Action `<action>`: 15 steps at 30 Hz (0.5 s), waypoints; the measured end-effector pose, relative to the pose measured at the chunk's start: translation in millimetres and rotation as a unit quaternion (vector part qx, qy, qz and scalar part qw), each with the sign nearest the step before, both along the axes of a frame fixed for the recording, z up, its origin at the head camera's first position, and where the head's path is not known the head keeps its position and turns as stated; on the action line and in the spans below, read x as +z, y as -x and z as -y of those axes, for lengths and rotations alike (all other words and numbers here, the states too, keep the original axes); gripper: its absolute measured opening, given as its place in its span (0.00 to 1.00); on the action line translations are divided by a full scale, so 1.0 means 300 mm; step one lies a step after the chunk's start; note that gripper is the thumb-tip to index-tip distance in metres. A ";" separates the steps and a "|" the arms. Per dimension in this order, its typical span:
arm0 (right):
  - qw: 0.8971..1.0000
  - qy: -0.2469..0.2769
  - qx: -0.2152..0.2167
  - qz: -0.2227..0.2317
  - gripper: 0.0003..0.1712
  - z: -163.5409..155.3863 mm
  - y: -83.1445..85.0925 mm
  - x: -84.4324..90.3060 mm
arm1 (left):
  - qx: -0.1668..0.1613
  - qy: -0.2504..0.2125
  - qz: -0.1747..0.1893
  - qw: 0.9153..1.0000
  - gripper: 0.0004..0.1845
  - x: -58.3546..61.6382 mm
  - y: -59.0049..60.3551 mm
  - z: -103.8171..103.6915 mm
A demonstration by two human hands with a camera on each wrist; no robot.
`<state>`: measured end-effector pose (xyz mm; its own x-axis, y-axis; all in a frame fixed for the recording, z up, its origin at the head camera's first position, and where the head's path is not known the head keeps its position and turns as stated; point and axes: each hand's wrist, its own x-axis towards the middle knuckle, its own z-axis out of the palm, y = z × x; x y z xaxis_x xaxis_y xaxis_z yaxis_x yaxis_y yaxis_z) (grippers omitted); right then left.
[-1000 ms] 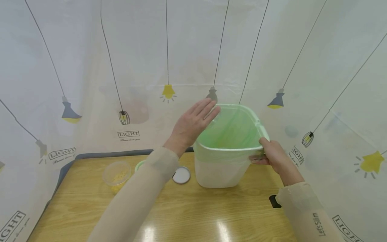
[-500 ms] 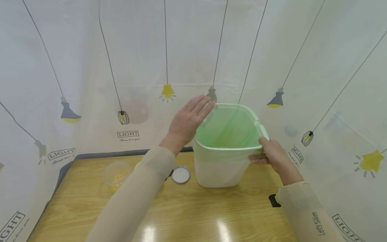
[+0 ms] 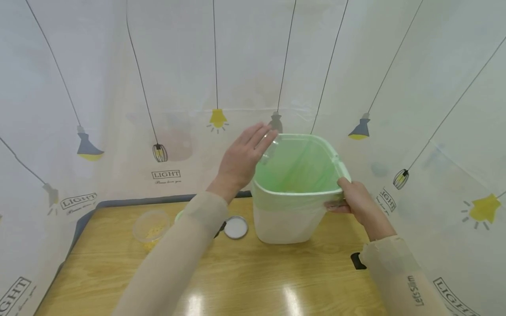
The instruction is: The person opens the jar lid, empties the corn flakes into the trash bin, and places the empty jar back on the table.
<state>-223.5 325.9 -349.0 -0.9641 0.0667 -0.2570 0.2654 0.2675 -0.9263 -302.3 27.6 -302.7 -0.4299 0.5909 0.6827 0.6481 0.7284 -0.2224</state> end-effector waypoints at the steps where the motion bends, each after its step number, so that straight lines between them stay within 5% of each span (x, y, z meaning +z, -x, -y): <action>1: 1.000 0.000 0.000 0.000 0.30 0.000 0.001 0.000 | -0.003 -0.012 0.004 1.000 0.32 0.000 0.001 0.004; 9: 1.000 -0.008 0.006 -0.007 0.32 0.002 0.003 0.000 | -0.037 -0.103 0.073 0.991 0.38 -0.001 -0.006 0.049; 15: 1.000 -0.013 0.004 -0.007 0.32 0.002 0.003 -0.001 | -0.027 -0.163 0.140 0.976 0.46 -0.012 -0.010 0.082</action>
<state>-224.5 325.1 -349.2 -0.9682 0.0653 -0.2414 0.2499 0.2935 -0.9227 -299.4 3.1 -306.4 -0.6013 0.3878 0.6987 0.6891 0.6942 0.2077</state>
